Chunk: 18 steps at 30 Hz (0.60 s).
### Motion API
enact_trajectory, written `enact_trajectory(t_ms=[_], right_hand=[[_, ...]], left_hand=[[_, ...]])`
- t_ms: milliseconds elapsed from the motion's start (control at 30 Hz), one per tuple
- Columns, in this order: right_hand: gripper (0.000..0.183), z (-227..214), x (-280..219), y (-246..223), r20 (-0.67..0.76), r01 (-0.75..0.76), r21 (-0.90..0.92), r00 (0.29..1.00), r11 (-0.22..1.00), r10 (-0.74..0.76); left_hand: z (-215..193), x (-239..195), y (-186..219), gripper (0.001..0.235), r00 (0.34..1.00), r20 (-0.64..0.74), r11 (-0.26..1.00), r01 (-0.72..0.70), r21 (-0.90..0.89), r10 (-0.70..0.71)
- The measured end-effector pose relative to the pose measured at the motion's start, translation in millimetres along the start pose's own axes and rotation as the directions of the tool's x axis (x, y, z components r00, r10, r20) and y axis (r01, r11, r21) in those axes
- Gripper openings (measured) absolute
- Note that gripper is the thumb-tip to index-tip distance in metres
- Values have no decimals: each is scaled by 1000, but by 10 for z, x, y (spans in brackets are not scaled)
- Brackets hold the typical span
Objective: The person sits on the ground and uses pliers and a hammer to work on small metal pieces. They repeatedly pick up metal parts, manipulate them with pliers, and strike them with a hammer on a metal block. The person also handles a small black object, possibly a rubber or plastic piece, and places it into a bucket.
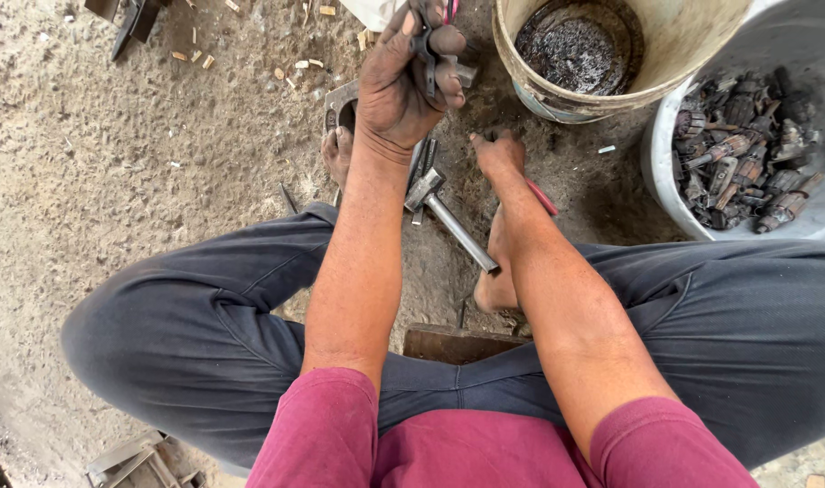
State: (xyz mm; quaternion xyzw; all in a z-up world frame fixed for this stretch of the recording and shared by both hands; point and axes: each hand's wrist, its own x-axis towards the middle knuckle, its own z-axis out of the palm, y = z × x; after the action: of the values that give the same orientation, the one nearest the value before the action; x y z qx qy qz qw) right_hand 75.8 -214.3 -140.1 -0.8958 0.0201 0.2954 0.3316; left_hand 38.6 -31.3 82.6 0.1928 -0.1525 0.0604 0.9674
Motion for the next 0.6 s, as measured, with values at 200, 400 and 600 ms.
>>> enact_trajectory(t_ms=[200, 400, 600], right_hand=[[41, -199, -128, -137, 62, -81, 40, 995, 996, 79], [34, -255, -156, -135, 48, -9, 30, 999, 1000, 7], [31, -315, -279, -280, 145, -153, 83, 979, 985, 140]], left_hand=[[232, 106, -55, 22, 999, 34, 996, -11, 91, 8], [211, 100, -134, 17, 995, -81, 978, -33, 208, 51], [129, 76, -199, 25, 988, -121, 961, -59, 270, 94]])
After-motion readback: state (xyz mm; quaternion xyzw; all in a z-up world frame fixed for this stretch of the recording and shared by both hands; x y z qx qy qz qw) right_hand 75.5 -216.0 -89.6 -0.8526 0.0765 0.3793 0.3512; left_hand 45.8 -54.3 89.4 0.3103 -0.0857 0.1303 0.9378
